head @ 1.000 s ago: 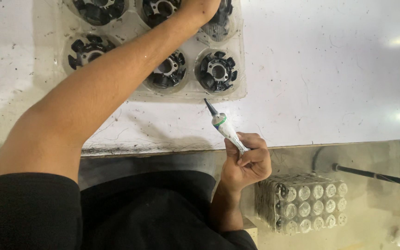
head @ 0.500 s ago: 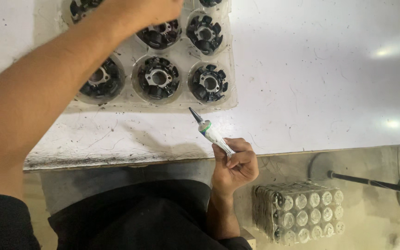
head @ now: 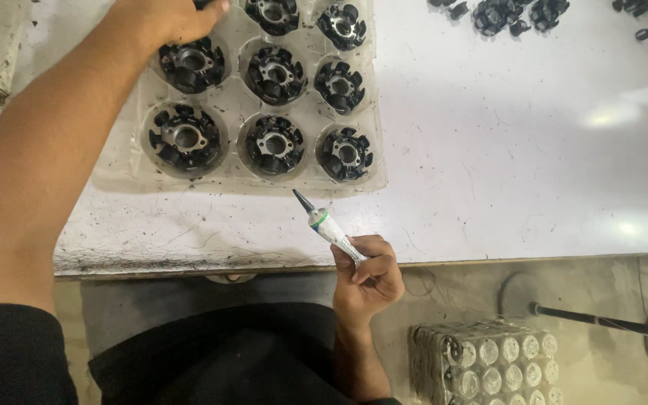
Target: The person picks black plastic rotor-like components one at a time from a tray and squeezes adhesive from a tube onto each part, then places the glued part back into the tray or onto the table. The person continues this gluing cycle across many parts, occasionally repositioning the tray.
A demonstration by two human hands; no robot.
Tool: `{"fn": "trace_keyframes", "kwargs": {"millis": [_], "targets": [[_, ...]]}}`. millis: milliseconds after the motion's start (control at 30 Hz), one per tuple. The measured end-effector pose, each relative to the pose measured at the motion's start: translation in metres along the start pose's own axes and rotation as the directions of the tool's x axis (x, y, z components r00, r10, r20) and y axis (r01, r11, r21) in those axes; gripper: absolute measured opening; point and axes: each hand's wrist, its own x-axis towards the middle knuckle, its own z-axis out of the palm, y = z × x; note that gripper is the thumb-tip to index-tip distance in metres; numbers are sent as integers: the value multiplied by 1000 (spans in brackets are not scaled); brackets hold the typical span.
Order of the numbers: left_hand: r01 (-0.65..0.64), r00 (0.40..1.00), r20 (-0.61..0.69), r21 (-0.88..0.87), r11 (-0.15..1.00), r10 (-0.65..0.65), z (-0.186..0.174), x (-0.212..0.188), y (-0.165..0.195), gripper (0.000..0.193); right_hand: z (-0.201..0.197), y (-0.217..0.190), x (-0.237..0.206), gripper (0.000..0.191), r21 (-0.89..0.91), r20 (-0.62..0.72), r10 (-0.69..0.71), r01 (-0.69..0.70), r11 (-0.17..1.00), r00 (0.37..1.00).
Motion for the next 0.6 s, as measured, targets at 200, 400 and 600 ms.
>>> {"fn": "trace_keyframes", "kwargs": {"millis": [200,400,600], "targets": [[100,993,-40,-210,973,-111,-53,-38,45,54,3,1,1,36,373,-116,289,-228,899,950],[30,999,20,-963,269,-38,-103,-137,77,53,-5,4,14,32,697,85,490,-404,593,867],[-240,970,-216,-747,-620,-115,-70,-221,89,34,0,-3,25,34,670,214,567,-542,507,795]]}}
